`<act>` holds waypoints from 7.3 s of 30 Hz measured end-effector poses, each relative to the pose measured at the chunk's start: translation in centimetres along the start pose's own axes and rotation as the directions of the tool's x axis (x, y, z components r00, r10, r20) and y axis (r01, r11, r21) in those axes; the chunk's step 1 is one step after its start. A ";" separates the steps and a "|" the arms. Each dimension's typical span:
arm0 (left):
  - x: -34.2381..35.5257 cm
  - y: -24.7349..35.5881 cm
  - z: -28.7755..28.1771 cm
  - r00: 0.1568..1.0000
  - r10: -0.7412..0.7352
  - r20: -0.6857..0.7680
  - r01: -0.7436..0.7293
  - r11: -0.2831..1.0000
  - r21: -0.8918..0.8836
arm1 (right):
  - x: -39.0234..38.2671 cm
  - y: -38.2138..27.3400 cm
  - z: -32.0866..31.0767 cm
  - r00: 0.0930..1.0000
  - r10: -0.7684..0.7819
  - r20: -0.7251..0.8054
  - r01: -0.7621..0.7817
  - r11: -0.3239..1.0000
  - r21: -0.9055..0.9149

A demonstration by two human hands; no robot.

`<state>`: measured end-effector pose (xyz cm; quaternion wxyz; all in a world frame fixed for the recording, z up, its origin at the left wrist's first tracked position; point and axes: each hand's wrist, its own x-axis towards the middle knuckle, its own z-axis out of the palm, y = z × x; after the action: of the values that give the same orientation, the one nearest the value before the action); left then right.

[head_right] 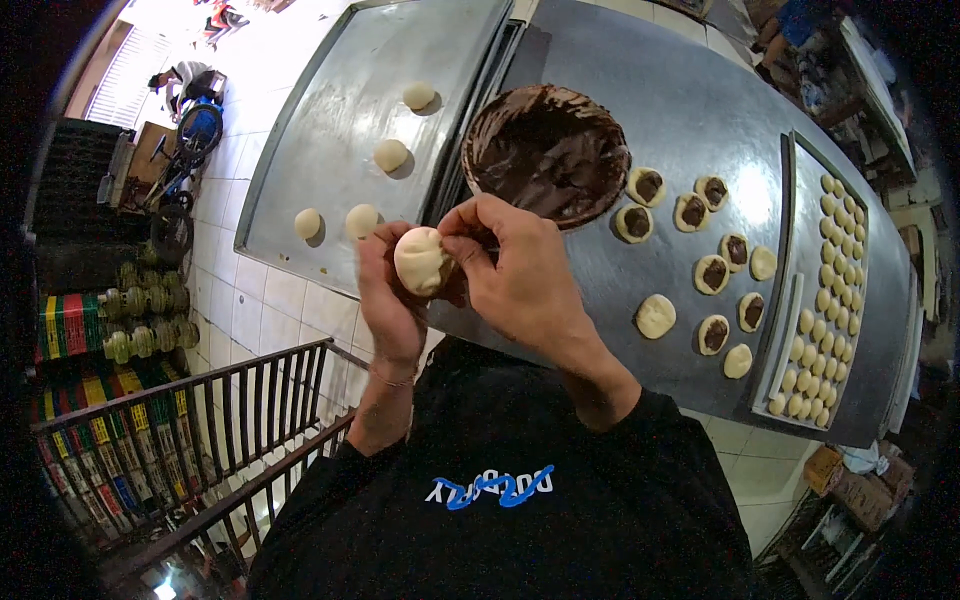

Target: Rolling out dough balls, filling them with chocolate paste, and folding them into buns on a large work table.

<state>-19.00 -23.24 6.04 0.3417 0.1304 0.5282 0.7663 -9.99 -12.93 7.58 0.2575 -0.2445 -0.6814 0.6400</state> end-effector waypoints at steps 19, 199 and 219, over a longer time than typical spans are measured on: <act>16.2 8.5 -12.2 0.984 0.028 0.178 -0.069 0.971 0.228 | 13.0 -2.4 16.2 0.943 -0.282 -0.179 0.170 0.865 -0.472; 1.6 1.2 2.7 0.938 -0.142 0.316 0.117 0.988 0.098 | -1.4 -2.6 -2.9 0.954 -0.294 -0.056 0.275 0.934 -0.226; 25.7 4.2 -26.0 0.937 0.239 0.256 -0.317 0.271 0.909 | 19.6 9.2 23.1 0.980 0.122 -0.158 -0.164 0.944 -0.285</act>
<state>-53.98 -25.83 -4.94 0.0807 0.4195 0.8293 0.3602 -39.96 -16.62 -1.94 0.2172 -0.3732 -0.7306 0.5290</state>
